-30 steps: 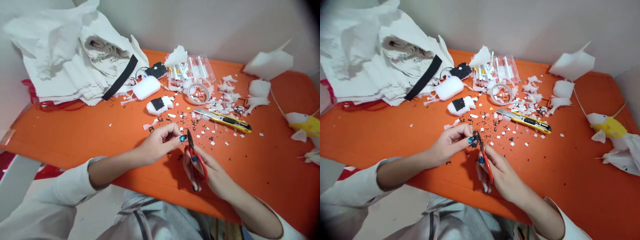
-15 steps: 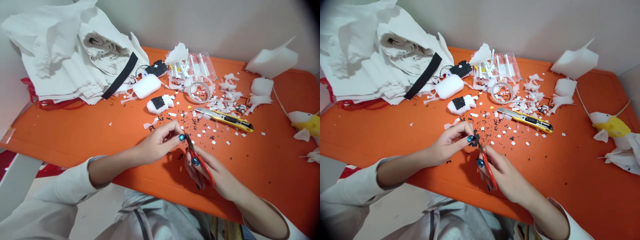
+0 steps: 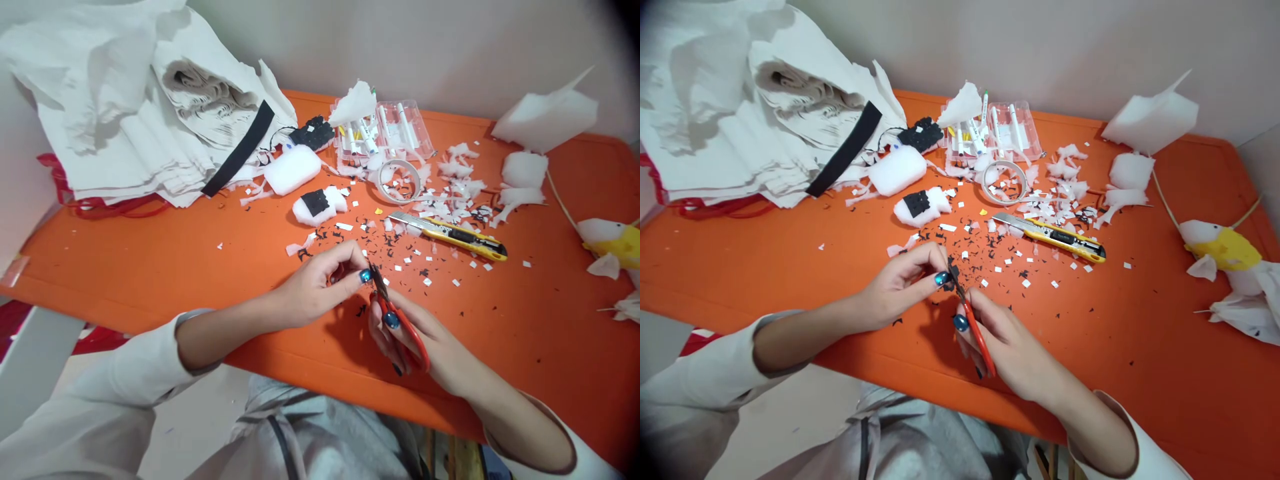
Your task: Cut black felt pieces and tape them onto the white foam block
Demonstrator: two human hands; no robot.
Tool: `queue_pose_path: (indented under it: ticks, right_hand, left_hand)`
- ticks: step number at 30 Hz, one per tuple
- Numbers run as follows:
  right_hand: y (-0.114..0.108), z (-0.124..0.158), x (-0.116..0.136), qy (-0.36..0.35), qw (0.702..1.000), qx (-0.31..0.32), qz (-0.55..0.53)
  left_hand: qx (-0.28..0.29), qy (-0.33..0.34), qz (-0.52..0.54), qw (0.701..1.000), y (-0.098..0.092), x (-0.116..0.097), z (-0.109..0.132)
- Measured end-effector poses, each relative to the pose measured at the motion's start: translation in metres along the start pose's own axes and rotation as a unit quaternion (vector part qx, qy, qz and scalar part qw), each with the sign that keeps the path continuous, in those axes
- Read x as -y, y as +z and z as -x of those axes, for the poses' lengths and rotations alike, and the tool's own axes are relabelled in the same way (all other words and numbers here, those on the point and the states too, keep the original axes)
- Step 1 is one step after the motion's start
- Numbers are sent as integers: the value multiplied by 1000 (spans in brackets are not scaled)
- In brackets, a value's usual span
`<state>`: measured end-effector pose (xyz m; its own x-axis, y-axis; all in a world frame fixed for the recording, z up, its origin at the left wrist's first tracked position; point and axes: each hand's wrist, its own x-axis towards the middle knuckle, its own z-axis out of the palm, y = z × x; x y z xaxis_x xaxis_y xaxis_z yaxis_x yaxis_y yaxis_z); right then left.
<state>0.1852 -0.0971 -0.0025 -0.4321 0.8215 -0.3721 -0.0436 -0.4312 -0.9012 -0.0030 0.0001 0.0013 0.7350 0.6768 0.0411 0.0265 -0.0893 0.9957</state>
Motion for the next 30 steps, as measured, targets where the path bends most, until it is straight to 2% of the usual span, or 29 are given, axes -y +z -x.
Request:
queue_pose_path:
  ticks: [13,20,25,30]
  right_hand:
    - [0,1,1,4,1000,9,-8]
    - [-1,-1,1,11,1000,-16,22]
    - [0,-2,-1,17,998,-47,-25]
    - [-1,0,2,15,999,-24,-21]
  left_hand:
    - [11,17,0,1000,-1,1,-1]
    - [4,9,-5,1000,-1,0,0]
    - [12,-7,12,1000,-1,0,0]
    - [6,-7,8,1000,-1,1,1]
